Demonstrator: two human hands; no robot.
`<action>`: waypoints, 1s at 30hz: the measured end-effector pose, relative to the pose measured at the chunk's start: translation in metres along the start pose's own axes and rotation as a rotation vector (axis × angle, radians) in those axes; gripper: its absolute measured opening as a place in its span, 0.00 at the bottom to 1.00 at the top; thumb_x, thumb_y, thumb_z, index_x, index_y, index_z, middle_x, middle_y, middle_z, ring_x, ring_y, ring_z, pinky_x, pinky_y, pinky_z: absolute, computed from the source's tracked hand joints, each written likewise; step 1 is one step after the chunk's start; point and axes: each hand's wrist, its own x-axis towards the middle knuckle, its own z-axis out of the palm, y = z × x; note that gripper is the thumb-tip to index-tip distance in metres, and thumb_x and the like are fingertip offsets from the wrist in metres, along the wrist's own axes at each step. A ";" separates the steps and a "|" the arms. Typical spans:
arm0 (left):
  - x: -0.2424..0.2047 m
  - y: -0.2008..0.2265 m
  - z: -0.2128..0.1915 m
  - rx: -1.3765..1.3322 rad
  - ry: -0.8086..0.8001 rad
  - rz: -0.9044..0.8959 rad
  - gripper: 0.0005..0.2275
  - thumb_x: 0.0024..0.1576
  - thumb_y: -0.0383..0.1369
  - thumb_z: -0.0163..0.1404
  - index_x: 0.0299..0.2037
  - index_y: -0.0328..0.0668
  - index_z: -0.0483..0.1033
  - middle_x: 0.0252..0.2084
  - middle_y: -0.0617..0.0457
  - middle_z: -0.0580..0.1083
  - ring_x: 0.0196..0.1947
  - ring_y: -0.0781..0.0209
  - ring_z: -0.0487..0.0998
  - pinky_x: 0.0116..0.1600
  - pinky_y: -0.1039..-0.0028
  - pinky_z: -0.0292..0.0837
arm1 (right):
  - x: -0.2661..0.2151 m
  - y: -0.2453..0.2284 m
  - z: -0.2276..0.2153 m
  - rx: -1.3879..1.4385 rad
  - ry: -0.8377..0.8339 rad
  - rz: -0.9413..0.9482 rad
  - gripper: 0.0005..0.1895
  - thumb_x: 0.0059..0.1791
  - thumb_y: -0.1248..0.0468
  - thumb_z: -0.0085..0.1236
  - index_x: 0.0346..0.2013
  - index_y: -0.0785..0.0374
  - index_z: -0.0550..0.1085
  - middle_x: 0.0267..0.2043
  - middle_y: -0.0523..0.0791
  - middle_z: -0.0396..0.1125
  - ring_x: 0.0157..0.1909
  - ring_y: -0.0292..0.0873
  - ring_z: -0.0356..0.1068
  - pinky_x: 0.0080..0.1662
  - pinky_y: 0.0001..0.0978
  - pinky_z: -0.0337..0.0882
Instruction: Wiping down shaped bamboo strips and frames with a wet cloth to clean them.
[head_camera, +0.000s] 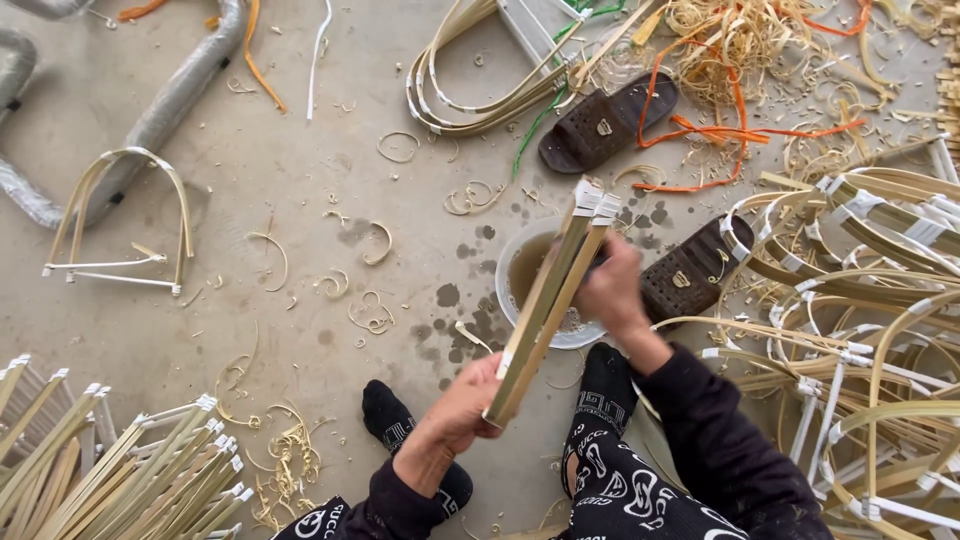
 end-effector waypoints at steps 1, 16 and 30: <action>-0.002 -0.003 -0.002 0.001 0.002 0.003 0.14 0.55 0.26 0.52 0.52 0.37 0.71 0.19 0.60 0.67 0.10 0.76 0.61 0.13 0.82 0.50 | 0.008 0.003 -0.004 0.002 -0.002 -0.003 0.07 0.53 0.61 0.61 0.40 0.63 0.77 0.35 0.41 0.77 0.36 0.33 0.78 0.40 0.25 0.78; 0.045 0.017 -0.044 -0.501 0.063 0.309 0.23 0.71 0.42 0.33 0.43 0.33 0.81 0.16 0.62 0.63 0.13 0.71 0.60 0.20 0.78 0.58 | -0.017 -0.004 0.025 0.493 -0.259 0.269 0.14 0.50 0.59 0.62 0.47 0.62 0.77 0.43 0.39 0.74 0.46 0.30 0.72 0.50 0.23 0.73; -0.001 0.007 -0.014 -0.382 0.359 1.125 0.30 0.72 0.51 0.29 0.18 0.41 0.56 0.17 0.56 0.56 0.24 0.57 0.61 0.48 0.65 0.66 | -0.066 -0.029 0.069 0.754 -0.055 0.749 0.17 0.46 0.63 0.61 0.50 0.58 0.72 0.38 0.39 0.70 0.41 0.34 0.69 0.42 0.29 0.74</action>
